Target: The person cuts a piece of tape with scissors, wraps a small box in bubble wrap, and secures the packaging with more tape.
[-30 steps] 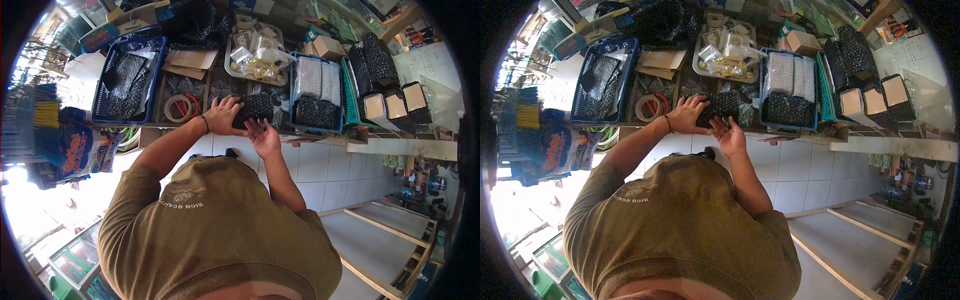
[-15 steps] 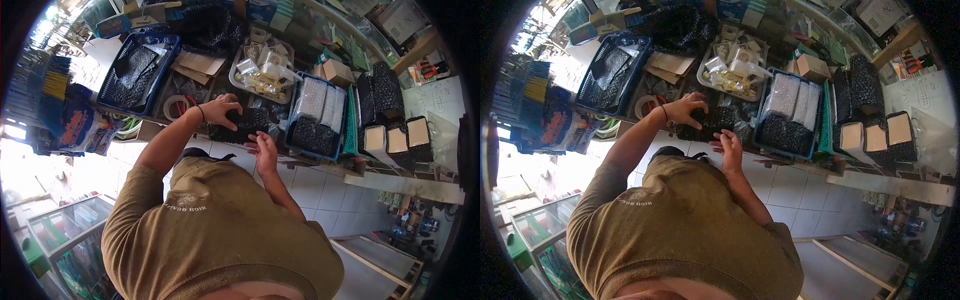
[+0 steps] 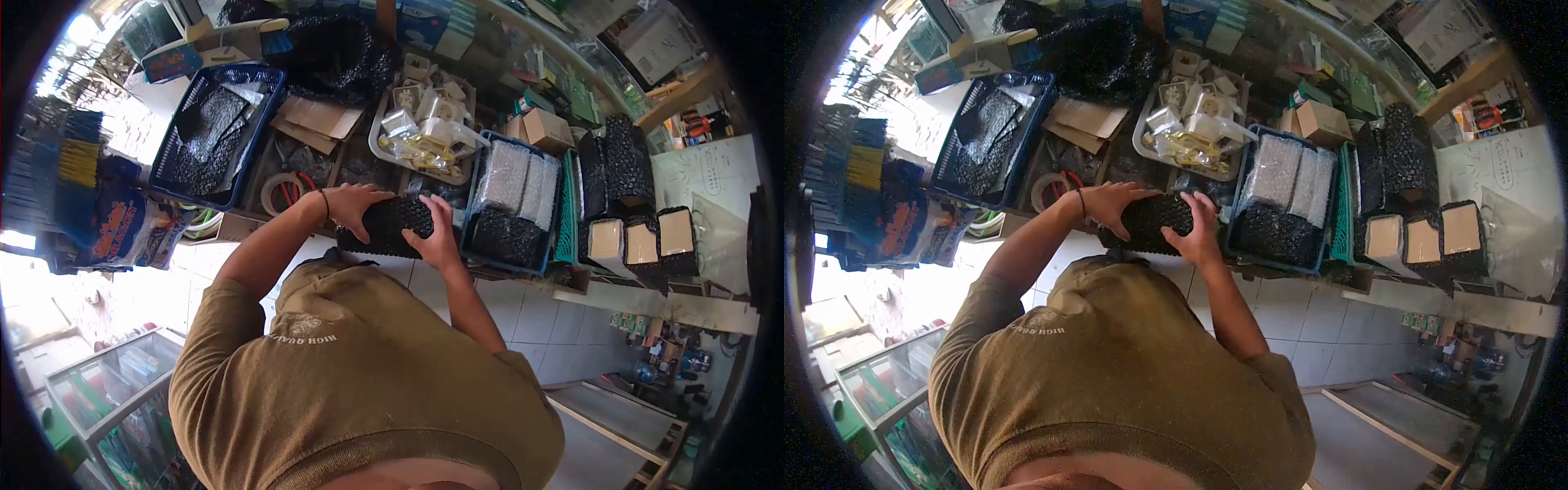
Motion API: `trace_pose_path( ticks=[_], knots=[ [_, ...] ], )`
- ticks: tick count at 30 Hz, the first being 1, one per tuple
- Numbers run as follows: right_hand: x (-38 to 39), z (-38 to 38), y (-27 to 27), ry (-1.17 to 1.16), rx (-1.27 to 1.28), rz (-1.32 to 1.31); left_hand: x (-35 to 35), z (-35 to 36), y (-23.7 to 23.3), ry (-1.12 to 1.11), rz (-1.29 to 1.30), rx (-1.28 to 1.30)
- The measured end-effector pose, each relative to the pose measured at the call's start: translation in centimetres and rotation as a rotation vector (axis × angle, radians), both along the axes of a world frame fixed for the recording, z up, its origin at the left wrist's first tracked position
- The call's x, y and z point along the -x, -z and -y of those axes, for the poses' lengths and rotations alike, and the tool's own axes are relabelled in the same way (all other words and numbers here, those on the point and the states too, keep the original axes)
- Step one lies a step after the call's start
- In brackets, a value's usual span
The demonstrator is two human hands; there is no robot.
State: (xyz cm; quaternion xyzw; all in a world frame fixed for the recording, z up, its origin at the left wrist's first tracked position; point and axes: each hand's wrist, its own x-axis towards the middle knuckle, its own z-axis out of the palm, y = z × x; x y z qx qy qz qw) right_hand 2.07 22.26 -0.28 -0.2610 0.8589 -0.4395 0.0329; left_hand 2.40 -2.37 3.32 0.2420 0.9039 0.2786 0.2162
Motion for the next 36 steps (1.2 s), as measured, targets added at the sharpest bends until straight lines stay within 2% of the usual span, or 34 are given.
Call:
trace_pose_path(
  ticks=[1,4,7,8,10,14,16,17,19,23,26,31,35,36],
  knots=[
    [0.3,-0.2,0.0,-0.005,-0.008,0.009,0.3,0.3,-0.2,0.041,0.093,-0.031],
    [2.0,0.0,-1.1,-0.162,-0.142,0.107,0.9,1.1,0.2,0.086,0.132,-0.117],
    [3.2,0.1,-2.2,-0.242,-0.350,0.083,1.3,1.5,1.3,0.089,0.089,-0.188],
    [3.6,0.1,-2.5,-0.240,-0.356,0.082,1.4,1.6,1.6,0.091,0.087,-0.194],
    [4.0,0.8,-4.3,-0.322,-0.311,0.299,1.3,1.9,1.6,0.089,0.056,-0.253],
    [3.9,2.1,-5.3,-0.292,-0.377,0.315,1.1,2.8,1.8,0.077,-0.033,-0.283],
    [3.6,2.7,-5.2,-0.275,-0.241,0.051,0.9,3.7,0.2,0.024,-0.194,-0.244],
    [3.5,3.1,-4.7,-0.269,-0.236,0.056,0.8,4.1,-0.4,0.030,-0.187,-0.241],
    [3.6,4.0,-3.8,-0.247,-0.208,-0.118,0.7,4.7,-1.3,-0.012,-0.284,-0.168],
    [4.1,4.8,-1.0,-0.244,-0.294,-0.157,0.8,5.2,0.7,-0.028,-0.271,-0.120],
    [4.6,4.3,-1.0,-0.262,-0.223,-0.066,1.1,5.4,0.9,0.002,-0.260,-0.106],
    [4.8,4.0,-2.6,-0.298,-0.364,-0.013,1.1,6.0,0.1,0.019,-0.176,-0.199],
    [4.7,4.0,-2.6,-0.337,-0.361,-0.018,0.0,6.7,0.4,-0.066,-0.234,-0.301],
    [4.7,3.9,-2.6,-0.332,-0.366,-0.007,-0.4,7.4,0.2,-0.174,-0.268,-0.385]
  ],
)
